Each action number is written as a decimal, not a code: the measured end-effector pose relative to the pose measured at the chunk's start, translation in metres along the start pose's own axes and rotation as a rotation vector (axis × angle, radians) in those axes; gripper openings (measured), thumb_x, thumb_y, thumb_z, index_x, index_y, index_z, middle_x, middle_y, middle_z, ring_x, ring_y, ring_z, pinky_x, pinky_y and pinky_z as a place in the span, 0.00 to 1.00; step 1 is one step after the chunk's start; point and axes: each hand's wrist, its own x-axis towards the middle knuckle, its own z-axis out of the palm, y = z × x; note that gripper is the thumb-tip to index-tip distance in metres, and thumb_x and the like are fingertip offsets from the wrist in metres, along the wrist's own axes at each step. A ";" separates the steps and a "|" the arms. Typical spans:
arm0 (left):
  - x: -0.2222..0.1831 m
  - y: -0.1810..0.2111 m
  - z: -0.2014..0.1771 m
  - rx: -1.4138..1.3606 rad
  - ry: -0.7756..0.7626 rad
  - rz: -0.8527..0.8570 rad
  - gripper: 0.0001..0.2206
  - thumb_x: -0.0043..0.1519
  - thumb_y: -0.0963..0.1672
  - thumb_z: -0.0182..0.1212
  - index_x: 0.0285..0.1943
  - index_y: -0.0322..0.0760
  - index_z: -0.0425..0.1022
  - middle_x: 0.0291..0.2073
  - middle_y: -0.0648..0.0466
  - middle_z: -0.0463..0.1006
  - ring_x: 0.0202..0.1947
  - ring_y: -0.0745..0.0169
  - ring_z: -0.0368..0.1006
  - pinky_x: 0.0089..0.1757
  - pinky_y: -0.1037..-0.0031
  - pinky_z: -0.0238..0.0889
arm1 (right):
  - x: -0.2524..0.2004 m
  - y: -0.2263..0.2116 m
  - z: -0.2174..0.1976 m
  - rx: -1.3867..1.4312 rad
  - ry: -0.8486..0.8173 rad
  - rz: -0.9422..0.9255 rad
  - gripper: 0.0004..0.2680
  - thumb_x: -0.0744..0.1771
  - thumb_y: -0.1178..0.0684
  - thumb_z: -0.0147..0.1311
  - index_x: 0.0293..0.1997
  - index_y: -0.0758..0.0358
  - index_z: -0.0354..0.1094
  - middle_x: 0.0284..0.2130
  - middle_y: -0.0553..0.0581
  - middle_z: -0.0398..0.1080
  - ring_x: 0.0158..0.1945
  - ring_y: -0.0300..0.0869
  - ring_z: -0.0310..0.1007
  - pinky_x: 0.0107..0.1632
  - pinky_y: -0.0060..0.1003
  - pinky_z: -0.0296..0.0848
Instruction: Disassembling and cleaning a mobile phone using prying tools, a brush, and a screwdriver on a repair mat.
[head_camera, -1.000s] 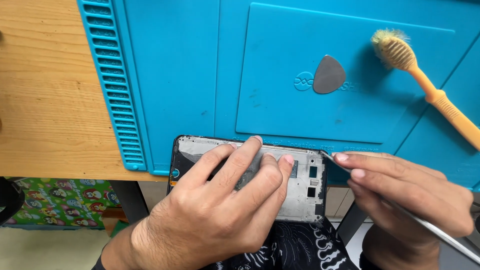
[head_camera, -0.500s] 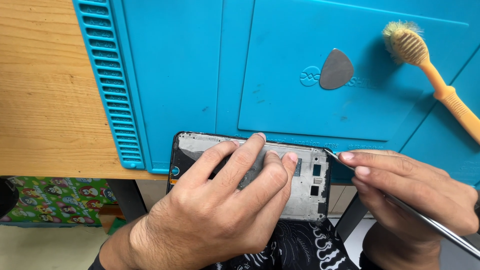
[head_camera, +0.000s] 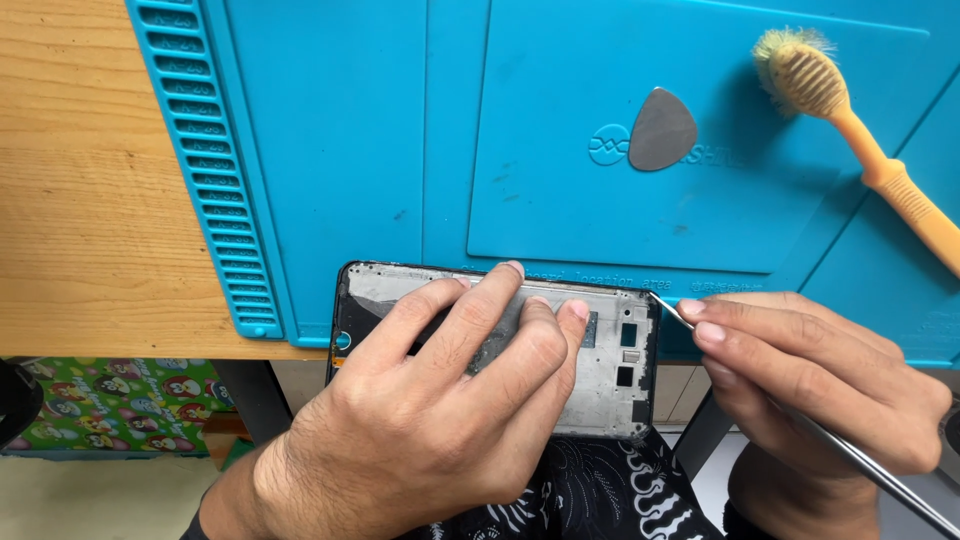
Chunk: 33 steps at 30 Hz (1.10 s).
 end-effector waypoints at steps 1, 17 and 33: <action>0.000 0.000 0.000 0.008 0.001 0.001 0.12 0.73 0.41 0.50 0.47 0.39 0.83 0.38 0.57 0.74 0.46 0.54 0.80 0.41 0.69 0.71 | -0.001 0.002 -0.002 -0.002 -0.017 -0.003 0.06 0.65 0.64 0.51 0.35 0.82 0.70 0.34 0.77 0.74 0.37 0.59 0.81 0.43 0.46 0.83; 0.004 -0.001 -0.003 0.049 -0.037 0.026 0.13 0.72 0.42 0.48 0.48 0.40 0.83 0.38 0.58 0.75 0.47 0.55 0.79 0.42 0.71 0.71 | 0.007 -0.010 0.010 -0.001 0.058 0.023 0.06 0.65 0.64 0.50 0.32 0.80 0.72 0.31 0.76 0.74 0.33 0.58 0.80 0.38 0.42 0.81; 0.007 0.001 -0.003 0.064 -0.036 0.047 0.07 0.73 0.43 0.58 0.47 0.40 0.83 0.38 0.58 0.74 0.46 0.56 0.79 0.42 0.71 0.71 | 0.009 -0.012 0.004 -0.031 -0.070 0.010 0.06 0.66 0.64 0.51 0.39 0.78 0.73 0.37 0.72 0.77 0.37 0.55 0.80 0.42 0.40 0.80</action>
